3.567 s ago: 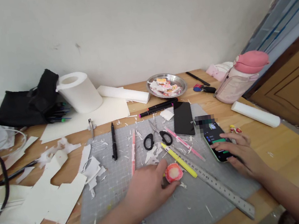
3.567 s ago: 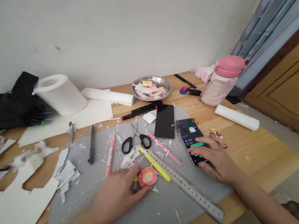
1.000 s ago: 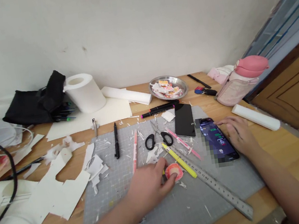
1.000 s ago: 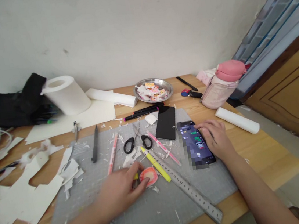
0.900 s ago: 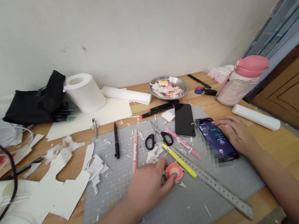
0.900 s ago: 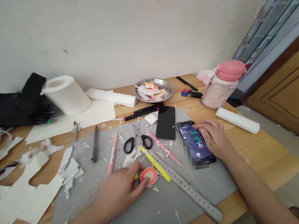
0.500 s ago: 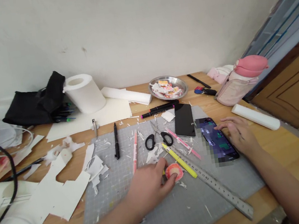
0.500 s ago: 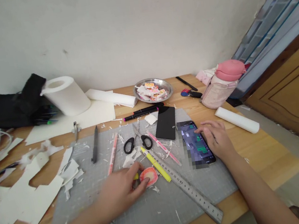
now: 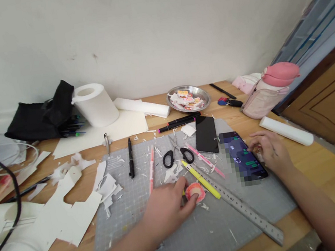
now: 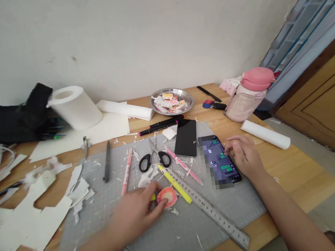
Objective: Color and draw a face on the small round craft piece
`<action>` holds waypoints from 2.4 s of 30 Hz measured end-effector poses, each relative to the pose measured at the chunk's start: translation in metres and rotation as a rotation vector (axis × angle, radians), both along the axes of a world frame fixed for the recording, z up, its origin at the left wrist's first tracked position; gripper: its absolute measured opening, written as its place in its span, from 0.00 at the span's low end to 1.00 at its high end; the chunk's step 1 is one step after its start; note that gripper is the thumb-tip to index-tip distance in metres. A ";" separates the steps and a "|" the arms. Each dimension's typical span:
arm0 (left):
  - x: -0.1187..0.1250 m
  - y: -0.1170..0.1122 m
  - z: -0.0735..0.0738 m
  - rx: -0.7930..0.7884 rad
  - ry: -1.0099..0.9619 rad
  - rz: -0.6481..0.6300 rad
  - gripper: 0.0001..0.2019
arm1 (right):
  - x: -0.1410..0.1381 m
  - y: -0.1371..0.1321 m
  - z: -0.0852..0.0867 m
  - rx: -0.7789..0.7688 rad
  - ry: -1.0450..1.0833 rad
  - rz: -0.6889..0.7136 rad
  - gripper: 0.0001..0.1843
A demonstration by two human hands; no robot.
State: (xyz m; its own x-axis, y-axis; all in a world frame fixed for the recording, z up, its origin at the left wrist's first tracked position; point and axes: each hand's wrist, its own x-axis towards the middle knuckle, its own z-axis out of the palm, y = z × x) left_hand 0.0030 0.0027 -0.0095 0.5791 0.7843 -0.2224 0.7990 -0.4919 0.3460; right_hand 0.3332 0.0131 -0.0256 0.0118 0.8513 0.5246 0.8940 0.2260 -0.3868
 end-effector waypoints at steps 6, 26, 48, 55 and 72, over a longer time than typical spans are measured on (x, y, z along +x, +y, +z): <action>0.000 -0.001 0.002 -0.015 0.017 0.004 0.14 | 0.000 0.001 -0.002 -0.016 -0.028 -0.039 0.27; 0.000 -0.001 0.001 -0.003 0.000 0.000 0.13 | -0.003 -0.005 0.007 0.074 -0.016 0.031 0.25; 0.000 -0.001 0.004 -0.025 0.014 0.003 0.13 | -0.003 -0.011 0.009 0.026 0.015 0.344 0.17; 0.001 -0.001 0.004 -0.031 0.032 0.005 0.14 | -0.002 -0.014 0.011 0.038 0.085 0.325 0.21; -0.001 -0.001 0.002 -0.017 0.008 -0.005 0.14 | -0.001 -0.021 0.009 0.104 0.139 0.249 0.18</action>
